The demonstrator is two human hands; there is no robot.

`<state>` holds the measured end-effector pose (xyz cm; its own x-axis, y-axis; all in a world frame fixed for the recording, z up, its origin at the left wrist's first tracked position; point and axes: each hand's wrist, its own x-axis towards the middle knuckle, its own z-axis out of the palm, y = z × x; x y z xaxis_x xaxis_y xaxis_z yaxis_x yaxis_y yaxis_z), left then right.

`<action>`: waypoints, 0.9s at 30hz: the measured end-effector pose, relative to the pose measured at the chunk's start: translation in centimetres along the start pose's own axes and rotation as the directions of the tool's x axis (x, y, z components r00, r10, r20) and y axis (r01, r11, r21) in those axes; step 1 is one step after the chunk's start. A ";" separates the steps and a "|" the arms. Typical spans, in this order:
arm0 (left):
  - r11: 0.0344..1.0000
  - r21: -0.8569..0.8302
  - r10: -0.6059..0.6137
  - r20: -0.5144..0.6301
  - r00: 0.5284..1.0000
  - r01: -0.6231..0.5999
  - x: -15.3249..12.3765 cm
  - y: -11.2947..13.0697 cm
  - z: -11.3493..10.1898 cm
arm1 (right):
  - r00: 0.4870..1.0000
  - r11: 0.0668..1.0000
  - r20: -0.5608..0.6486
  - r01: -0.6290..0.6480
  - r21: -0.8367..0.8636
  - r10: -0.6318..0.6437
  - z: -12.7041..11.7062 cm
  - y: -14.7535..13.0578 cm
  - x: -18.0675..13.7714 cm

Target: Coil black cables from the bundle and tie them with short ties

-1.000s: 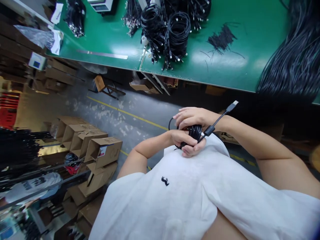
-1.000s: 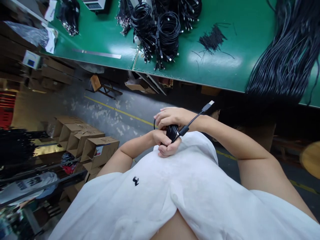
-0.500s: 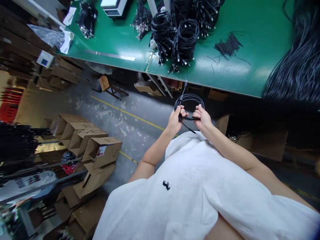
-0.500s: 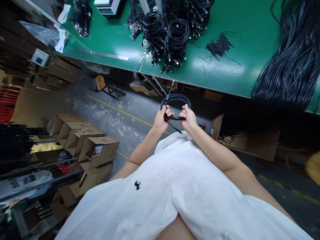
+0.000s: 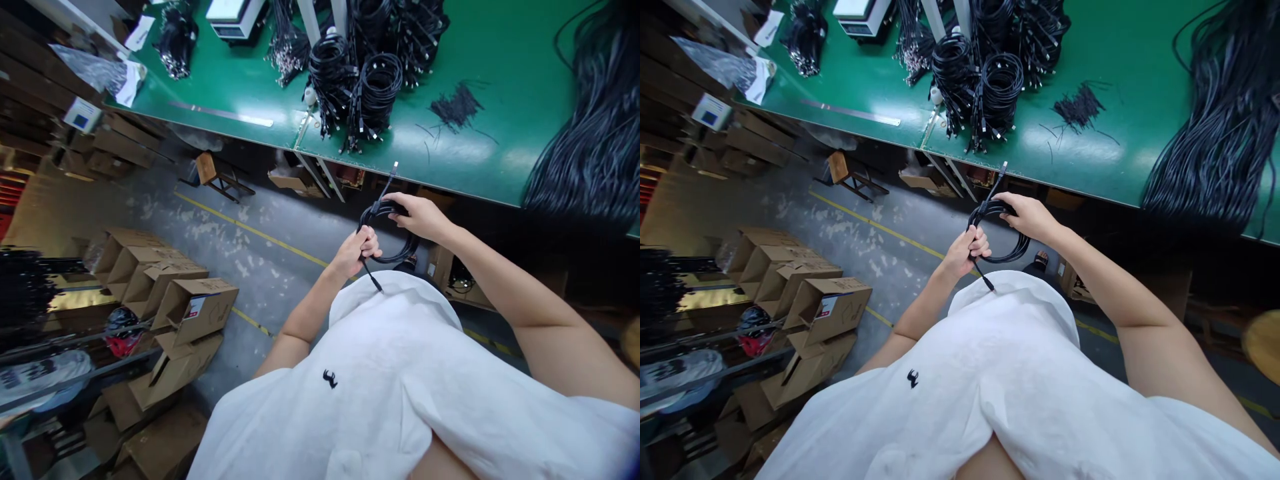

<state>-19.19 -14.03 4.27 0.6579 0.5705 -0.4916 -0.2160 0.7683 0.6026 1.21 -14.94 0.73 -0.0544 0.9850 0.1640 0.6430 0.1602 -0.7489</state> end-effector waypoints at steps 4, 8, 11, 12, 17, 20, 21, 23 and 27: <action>0.995 -0.063 -0.077 0.012 0.997 0.078 -0.4 0.5 0.0 | 0.987 0.978 0.060 0.156 -0.136 -0.149 -0.1 -0.7 0.6; 0.987 -0.061 -0.145 0.024 0.989 0.146 -0.3 1.2 -0.5 | 0.988 0.978 0.106 0.127 -0.168 -0.110 0.2 -0.3 0.3; 0.988 0.036 -0.154 0.087 0.984 0.152 0.3 1.9 -1.0 | 0.996 0.998 0.085 0.028 -0.057 -0.023 0.5 0.1 0.1; 0.988 0.068 -0.145 0.118 0.982 0.138 0.6 2.1 -1.1 | 0.998 1.000 0.061 -0.005 0.003 0.005 0.5 0.2 0.1; 0.982 0.176 -0.109 0.208 0.972 0.072 3.2 2.3 -0.9 | 0.986 0.943 -0.026 -0.148 0.298 0.163 0.1 1.7 0.7; 0.985 0.171 0.017 0.068 0.998 -0.028 5.8 2.5 0.3 | 0.940 0.716 0.042 -0.286 0.637 0.338 0.4 3.5 1.5; 0.983 0.173 0.068 0.001 0.998 -0.067 6.8 2.6 0.9 | 0.911 0.561 0.082 -0.318 0.764 0.404 0.7 4.2 1.7; 0.975 0.196 0.126 -0.124 0.984 -0.100 8.9 3.0 2.1 | 0.839 0.216 0.165 -0.315 0.924 0.519 1.6 5.4 2.3; 0.971 0.233 0.110 -0.256 0.960 -0.049 13.0 3.3 4.0 | 0.697 -0.079 0.200 -0.203 0.976 0.688 2.6 7.1 3.8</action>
<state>-8.47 -5.20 2.40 0.4233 0.7066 -0.5670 -0.0738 0.6507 0.7557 3.63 -9.90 -5.62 0.2516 0.8101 -0.5296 -0.7852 -0.1490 -0.6011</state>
